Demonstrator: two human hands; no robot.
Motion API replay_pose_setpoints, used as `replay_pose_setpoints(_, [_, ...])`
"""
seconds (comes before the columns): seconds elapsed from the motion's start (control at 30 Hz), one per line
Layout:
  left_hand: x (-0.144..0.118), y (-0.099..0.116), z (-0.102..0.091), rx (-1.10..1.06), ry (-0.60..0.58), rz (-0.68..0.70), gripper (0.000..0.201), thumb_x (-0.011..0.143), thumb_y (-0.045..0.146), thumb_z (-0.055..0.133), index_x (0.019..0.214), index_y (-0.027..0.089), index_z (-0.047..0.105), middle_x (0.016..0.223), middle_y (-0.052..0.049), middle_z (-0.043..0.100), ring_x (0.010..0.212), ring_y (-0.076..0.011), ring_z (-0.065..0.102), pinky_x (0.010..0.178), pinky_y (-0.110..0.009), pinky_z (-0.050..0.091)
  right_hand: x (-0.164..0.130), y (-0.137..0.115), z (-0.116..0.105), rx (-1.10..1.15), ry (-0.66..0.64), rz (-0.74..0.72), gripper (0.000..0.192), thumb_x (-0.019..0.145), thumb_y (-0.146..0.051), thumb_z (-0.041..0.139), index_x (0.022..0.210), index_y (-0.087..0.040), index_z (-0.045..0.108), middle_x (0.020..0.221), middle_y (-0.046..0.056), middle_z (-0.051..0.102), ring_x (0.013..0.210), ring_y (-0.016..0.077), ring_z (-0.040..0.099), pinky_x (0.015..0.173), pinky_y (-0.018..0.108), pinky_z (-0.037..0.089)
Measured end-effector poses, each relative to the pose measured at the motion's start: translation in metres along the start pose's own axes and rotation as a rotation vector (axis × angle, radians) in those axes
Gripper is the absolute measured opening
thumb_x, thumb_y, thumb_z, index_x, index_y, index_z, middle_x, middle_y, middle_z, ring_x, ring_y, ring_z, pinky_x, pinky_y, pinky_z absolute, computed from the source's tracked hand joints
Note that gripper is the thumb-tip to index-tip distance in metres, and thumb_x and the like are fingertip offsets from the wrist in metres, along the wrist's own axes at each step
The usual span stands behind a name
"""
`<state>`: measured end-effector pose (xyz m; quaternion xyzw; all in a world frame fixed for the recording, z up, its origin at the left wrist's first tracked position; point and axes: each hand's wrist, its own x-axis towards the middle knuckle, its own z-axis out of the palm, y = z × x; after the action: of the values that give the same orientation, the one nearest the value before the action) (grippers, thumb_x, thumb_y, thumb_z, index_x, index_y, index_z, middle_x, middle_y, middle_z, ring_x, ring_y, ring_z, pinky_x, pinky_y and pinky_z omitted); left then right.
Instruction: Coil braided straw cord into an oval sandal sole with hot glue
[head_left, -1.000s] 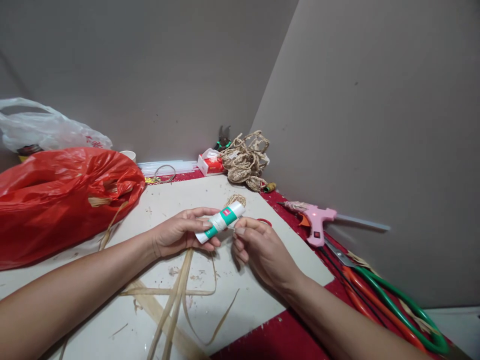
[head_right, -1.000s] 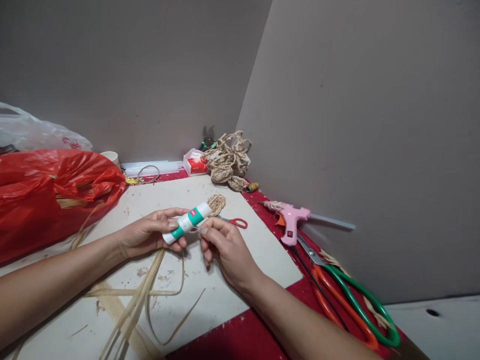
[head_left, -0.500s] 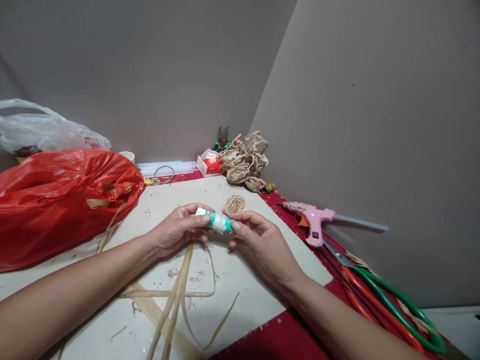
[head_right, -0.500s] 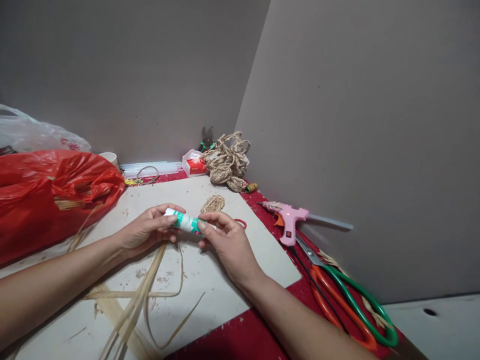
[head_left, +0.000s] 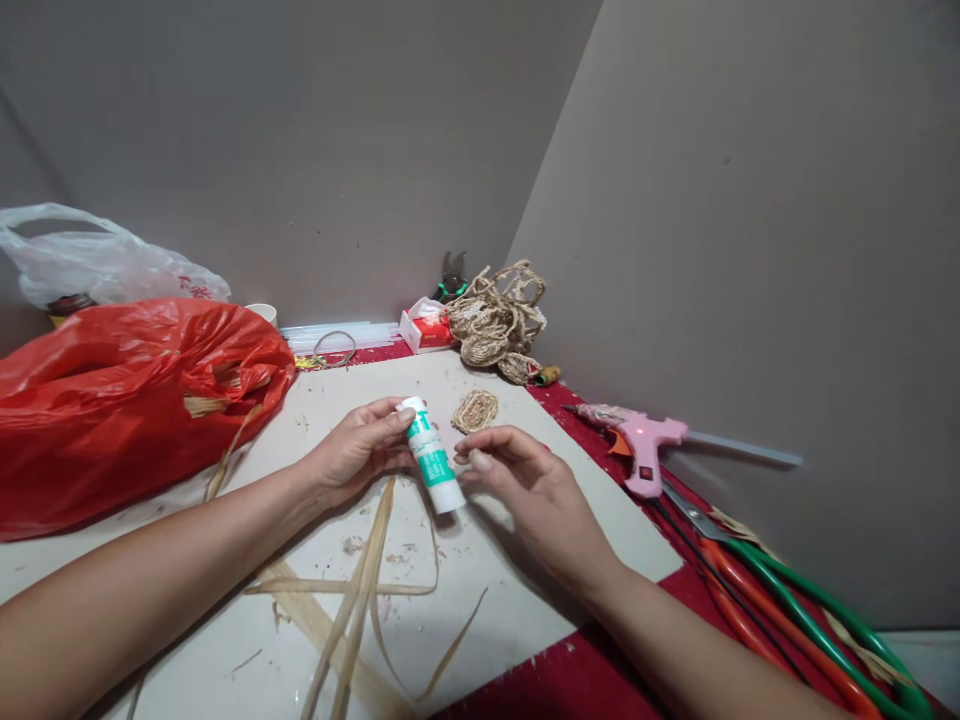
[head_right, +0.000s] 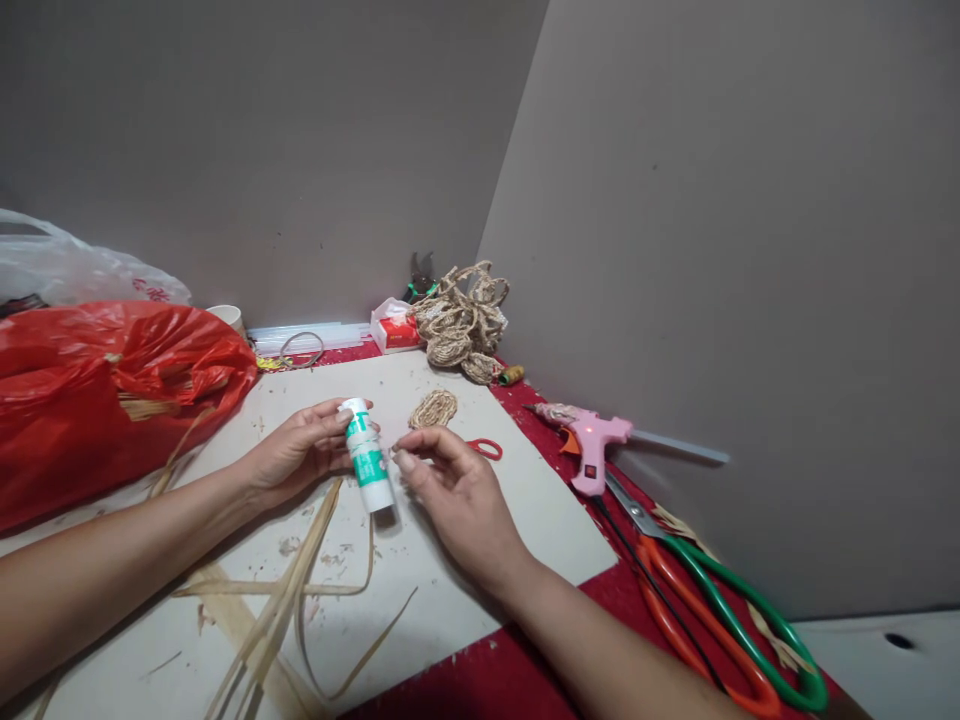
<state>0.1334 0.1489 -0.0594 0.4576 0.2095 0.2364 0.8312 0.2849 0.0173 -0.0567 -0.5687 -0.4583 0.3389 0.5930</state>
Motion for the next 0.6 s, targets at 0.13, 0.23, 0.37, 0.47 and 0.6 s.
replay_pose_setpoints(0.13, [-0.0004,-0.0003,0.0000,-0.007,-0.017,-0.044,0.023,0.081,0.028,0.067,0.098,0.013,0.060,0.090,-0.010,0.069,0.077,-0.0153,0.066,0.071,-0.026,0.052,0.0007,0.0001,-0.0034,-0.018,0.063,-0.061,0.023,0.086,-0.040,0.060,0.075,-0.021,0.058,0.072,0.000,0.060,0.065,0.0131,0.056,0.066,0.028,0.048])
replay_pose_setpoints(0.23, [-0.0003,-0.0013,0.0001,-0.025,-0.067,-0.077,0.020,0.085,0.028,0.061,0.098,0.014,0.057,0.093,-0.012,0.069,0.070,-0.0161,0.066,0.060,-0.027,0.054,-0.0016,0.0006,-0.0036,-0.020,0.036,-0.063,0.027,0.089,-0.042,0.056,0.072,-0.021,0.055,0.066,-0.002,0.057,0.060,0.0126,0.053,0.062,0.027,0.046])
replay_pose_setpoints(0.37, [-0.0004,-0.0015,0.0009,-0.011,-0.105,-0.103,0.020,0.087,0.031,0.057,0.097,0.014,0.057,0.097,-0.012,0.068,0.062,-0.0144,0.064,0.048,-0.024,0.053,-0.0066,0.0022,-0.0020,-0.089,0.008,-0.057,0.039,0.091,-0.049,0.050,0.064,-0.021,0.051,0.056,-0.002,0.052,0.053,0.0120,0.050,0.056,0.026,0.043])
replay_pose_setpoints(0.47, [-0.0013,-0.0003,0.0023,0.007,-0.104,-0.095,0.021,0.087,0.032,0.056,0.098,0.014,0.059,0.099,-0.013,0.068,0.064,-0.0147,0.064,0.045,-0.023,0.052,-0.0081,0.0049,-0.0007,-0.116,-0.041,-0.045,0.048,0.091,-0.054,0.047,0.057,-0.020,0.049,0.049,-0.002,0.048,0.047,0.0115,0.046,0.050,0.026,0.040])
replay_pose_setpoints(0.6, [-0.0036,0.0000,0.0055,0.014,-0.075,-0.079,0.020,0.086,0.031,0.057,0.094,0.013,0.061,0.096,-0.013,0.069,0.069,-0.0152,0.064,0.045,-0.021,0.050,-0.0071,0.0076,0.0032,-0.133,-0.133,-0.016,0.047,0.089,-0.052,0.051,0.056,-0.019,0.048,0.051,-0.002,0.050,0.048,0.0108,0.045,0.050,0.025,0.038])
